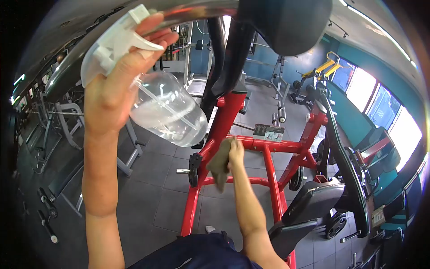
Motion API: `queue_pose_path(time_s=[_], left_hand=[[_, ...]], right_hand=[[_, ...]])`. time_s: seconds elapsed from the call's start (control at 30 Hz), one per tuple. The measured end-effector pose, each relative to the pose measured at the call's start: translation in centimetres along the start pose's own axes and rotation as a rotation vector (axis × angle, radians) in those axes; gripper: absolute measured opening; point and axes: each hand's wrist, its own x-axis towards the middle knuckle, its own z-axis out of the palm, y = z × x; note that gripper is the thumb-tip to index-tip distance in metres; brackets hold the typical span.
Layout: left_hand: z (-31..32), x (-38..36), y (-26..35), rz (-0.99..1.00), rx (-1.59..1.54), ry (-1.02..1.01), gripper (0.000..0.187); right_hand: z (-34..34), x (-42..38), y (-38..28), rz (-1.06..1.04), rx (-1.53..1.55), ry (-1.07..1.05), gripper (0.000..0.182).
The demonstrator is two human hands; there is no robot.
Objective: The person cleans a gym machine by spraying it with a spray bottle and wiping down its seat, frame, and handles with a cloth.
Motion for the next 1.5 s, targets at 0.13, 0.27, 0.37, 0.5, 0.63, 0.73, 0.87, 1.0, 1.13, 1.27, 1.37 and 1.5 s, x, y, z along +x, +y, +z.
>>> queue_pose_path(time_s=[0.13,0.27,0.37,0.5,0.63,0.73,0.87,1.0,1.13,1.27,1.37,1.5], left_hand=[[0.0,1.5,0.1,-0.031,0.011,-0.013,0.046],[-0.2,3.0,-0.3,-0.053,0.041,-0.004,0.052],[-0.5,3.0,-0.4,-0.062,0.070,0.003,0.057],[-0.8,2.8,-0.1,-0.099,0.078,0.001,0.058],[-0.8,2.6,-0.2,-0.069,0.134,0.029,0.061],[-1.0,2.4,-0.2,-0.081,0.137,0.054,0.064],[-1.3,2.6,-0.2,-0.072,0.150,0.028,0.066],[-1.1,2.5,-0.1,-0.067,0.070,0.047,0.066],[-0.8,2.1,-0.6,0.000,0.140,0.116,0.069],[-1.1,2.0,-0.8,0.042,0.166,0.087,0.065],[-1.1,1.9,-0.6,0.022,0.141,0.131,0.064],[-1.2,1.7,-0.2,0.001,0.115,0.116,0.064]], right_hand=[[3.6,4.5,-14.1,-0.328,-0.100,-0.110,0.021],[5.5,13.8,-24.4,-0.347,-0.058,-0.136,0.021],[6.5,20.0,-30.7,-0.271,-0.198,-0.181,0.023],[9.6,26.4,-36.3,-0.390,-0.225,-0.204,0.022],[13.3,32.2,-41.1,-0.459,-0.142,-0.130,0.022],[14.8,36.4,-42.0,-0.461,-0.025,-0.049,0.023],[13.6,42.5,-39.1,-0.397,-0.016,0.085,0.025],[6.6,39.3,-33.0,-0.297,-0.971,0.074,0.031],[4.4,40.1,-28.3,-0.208,-1.290,0.006,0.035],[10.4,37.1,-27.5,-0.299,-1.503,0.009,0.039],[13.3,35.8,-22.4,-0.452,-1.696,-0.161,0.050],[11.3,32.0,-11.0,-0.719,-1.934,-0.382,0.068]])
